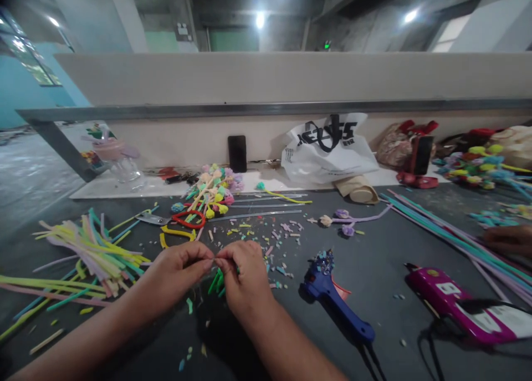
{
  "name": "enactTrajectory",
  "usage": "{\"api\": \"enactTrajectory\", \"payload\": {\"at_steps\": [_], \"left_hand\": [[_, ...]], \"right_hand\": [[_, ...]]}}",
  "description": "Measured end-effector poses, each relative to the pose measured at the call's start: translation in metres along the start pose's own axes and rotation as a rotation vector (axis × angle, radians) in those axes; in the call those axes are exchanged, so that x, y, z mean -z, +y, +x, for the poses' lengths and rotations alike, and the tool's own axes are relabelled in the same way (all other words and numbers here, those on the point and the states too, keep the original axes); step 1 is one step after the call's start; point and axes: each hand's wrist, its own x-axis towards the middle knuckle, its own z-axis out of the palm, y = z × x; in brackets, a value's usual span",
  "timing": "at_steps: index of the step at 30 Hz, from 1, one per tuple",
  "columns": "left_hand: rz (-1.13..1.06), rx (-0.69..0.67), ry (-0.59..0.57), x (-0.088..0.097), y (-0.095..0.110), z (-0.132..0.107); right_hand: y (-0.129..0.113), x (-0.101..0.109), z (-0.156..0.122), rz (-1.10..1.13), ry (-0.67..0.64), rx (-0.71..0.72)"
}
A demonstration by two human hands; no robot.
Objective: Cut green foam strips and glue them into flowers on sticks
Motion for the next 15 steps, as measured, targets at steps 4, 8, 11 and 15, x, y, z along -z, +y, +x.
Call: {"api": "enactTrajectory", "payload": {"at_steps": [4, 8, 11, 15], "left_hand": [[0.219, -0.137, 0.082, -0.003, -0.008, -0.001], [0.399, -0.261, 0.099, -0.005, -0.015, -0.002], [0.482, -0.302, 0.08, -0.006, -0.018, -0.002], [0.474, -0.301, 0.068, -0.004, -0.019, 0.001]], "right_hand": [[0.0, -0.002, -0.001, -0.076, -0.09, -0.067], [-0.002, -0.001, -0.001, -0.187, -0.175, -0.05], [-0.003, -0.001, -0.001, -0.237, -0.204, -0.001], [0.001, -0.001, 0.0, -0.215, -0.241, -0.016]]}}
